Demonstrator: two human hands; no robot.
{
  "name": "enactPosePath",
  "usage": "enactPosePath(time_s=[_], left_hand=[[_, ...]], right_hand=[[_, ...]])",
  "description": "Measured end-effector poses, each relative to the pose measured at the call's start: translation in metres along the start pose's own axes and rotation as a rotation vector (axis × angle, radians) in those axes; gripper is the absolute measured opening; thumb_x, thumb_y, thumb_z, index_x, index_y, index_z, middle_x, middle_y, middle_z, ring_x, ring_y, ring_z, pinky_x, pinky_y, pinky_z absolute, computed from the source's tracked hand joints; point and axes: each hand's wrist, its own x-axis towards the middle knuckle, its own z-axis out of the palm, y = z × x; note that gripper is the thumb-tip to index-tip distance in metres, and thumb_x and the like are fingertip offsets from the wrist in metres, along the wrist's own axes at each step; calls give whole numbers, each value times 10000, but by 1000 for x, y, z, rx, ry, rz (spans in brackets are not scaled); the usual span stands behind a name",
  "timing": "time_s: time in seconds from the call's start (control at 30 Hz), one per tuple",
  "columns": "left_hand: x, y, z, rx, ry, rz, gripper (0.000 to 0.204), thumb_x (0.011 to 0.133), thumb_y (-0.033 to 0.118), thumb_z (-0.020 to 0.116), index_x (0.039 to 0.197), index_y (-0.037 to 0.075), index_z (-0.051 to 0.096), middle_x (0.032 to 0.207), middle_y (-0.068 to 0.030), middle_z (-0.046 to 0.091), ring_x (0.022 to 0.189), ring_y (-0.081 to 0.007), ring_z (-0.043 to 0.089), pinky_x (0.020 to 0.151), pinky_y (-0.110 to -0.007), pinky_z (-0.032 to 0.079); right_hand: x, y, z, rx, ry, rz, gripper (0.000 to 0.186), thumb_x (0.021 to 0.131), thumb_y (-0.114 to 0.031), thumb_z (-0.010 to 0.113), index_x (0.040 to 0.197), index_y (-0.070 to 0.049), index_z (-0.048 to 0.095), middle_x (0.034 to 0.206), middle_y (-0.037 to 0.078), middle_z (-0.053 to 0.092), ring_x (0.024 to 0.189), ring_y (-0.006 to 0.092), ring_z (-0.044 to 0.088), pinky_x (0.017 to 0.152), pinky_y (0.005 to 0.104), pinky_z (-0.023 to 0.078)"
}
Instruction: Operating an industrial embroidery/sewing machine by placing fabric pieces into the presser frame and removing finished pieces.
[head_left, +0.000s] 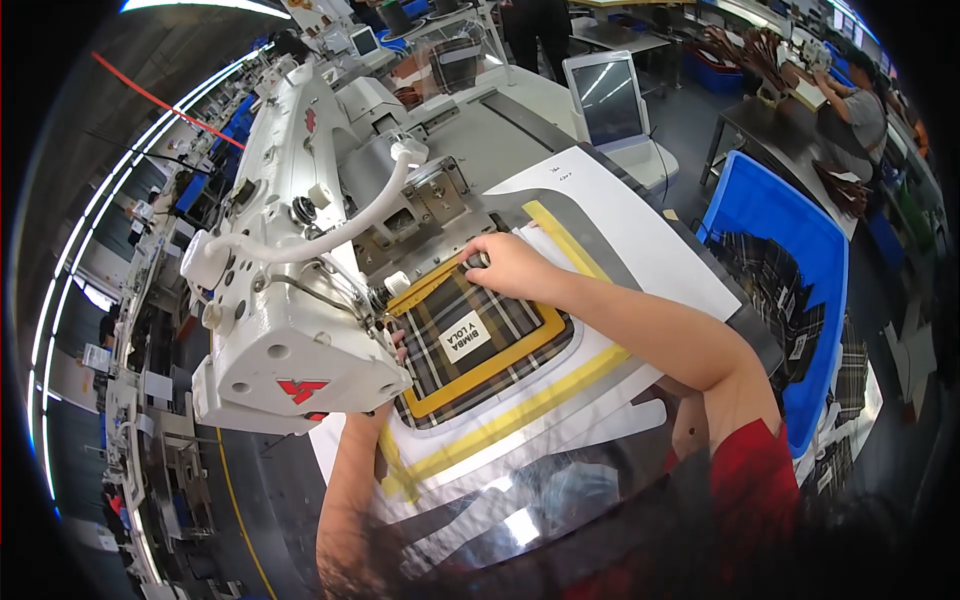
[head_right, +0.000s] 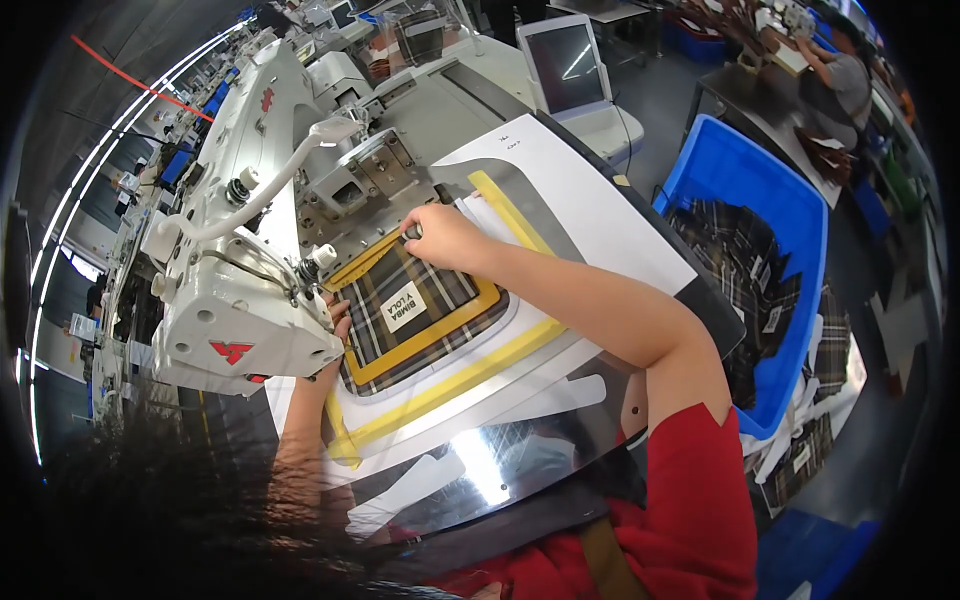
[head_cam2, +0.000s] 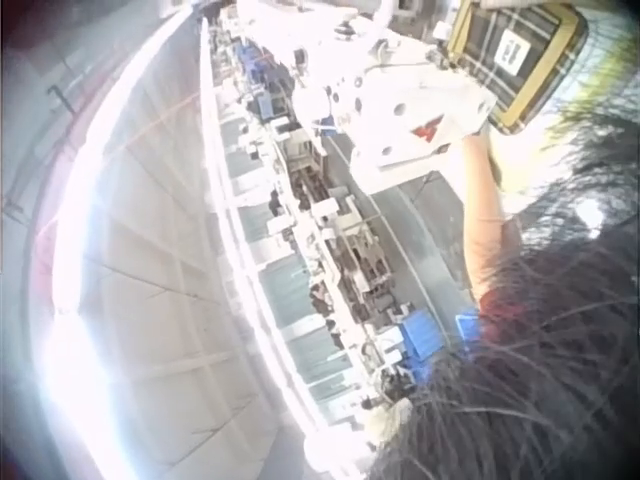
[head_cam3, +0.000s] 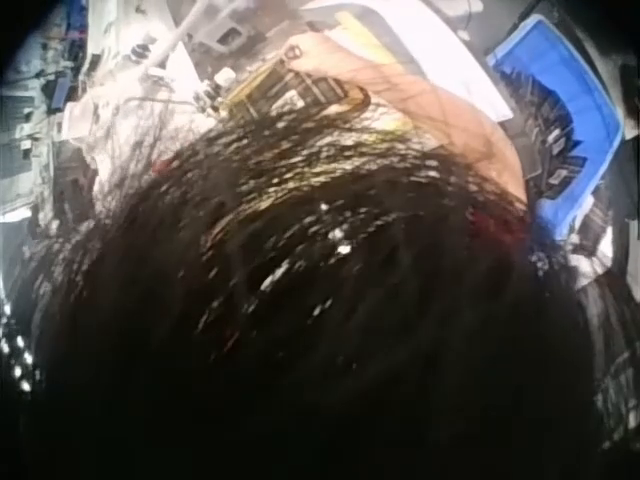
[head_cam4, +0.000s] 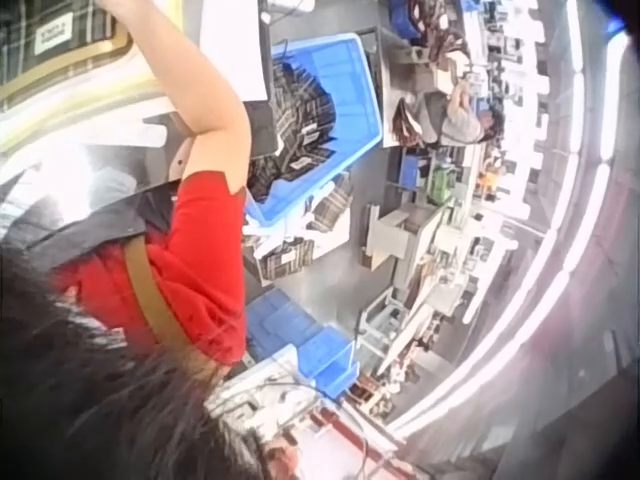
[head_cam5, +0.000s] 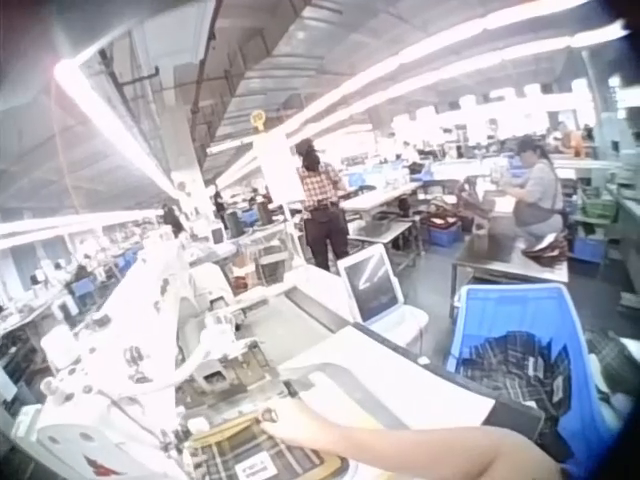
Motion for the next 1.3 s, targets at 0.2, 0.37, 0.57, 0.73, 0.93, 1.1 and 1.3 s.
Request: enactPosePath(time_s=[0.2,0.37,0.57,0.73,0.93,1.1,1.3], left_hand=[[-2,16,6,-128,61,3,429,1022,147,326,1431,25,280,1448,-148,363,1327,-249,396,1090,-362,386],[0,-4,2,-365,6,-94,447,1011,103,363,1439,19,266,1435,-140,380,1329,-249,395,1085,-357,388],[-2,-24,0,-370,15,-145,466,998,75,393,1445,20,273,1439,-119,386,1324,-248,404,1079,-337,388],[1,-8,2,-44,-41,17,548,921,-31,476,1441,43,321,1428,-105,425,1275,-197,461,1019,-306,429],[-9,-8,-3,339,48,168,410,866,57,635,1263,22,536,1237,-103,602,1128,-220,575,981,-330,428],[-8,-5,-1,252,-36,125,393,844,107,693,1214,15,598,1233,-112,621,1128,-212,583,971,-327,435],[-8,-23,2,-221,153,427,345,826,182,637,1169,162,668,1119,-61,659,1039,-269,599,941,-393,439]], right_hand=[[3,2,-1,-28,-64,3,306,790,-145,685,1076,-41,658,1005,167,670,899,275,648,806,343,498],[2,-5,-5,-30,-110,56,310,790,-133,687,1082,-36,655,979,165,675,885,272,651,798,337,499],[3,-6,-1,-40,-134,54,308,792,-136,689,1083,-38,655,979,169,676,880,276,653,796,341,501],[-5,-7,-1,-117,-21,-36,268,789,-116,688,1047,-52,660,989,138,673,936,295,629,855,374,482],[-40,-40,21,-393,-255,-671,189,768,-135,700,954,-114,676,1048,33,633,1036,234,570,954,393,408],[-69,-40,52,-426,-415,-763,280,827,-289,678,1056,-129,684,1123,48,600,1095,256,532,1005,414,374],[-71,-46,54,-468,-493,-728,333,852,-322,658,1140,-155,673,1221,77,546,1189,293,470,1027,442,358]])
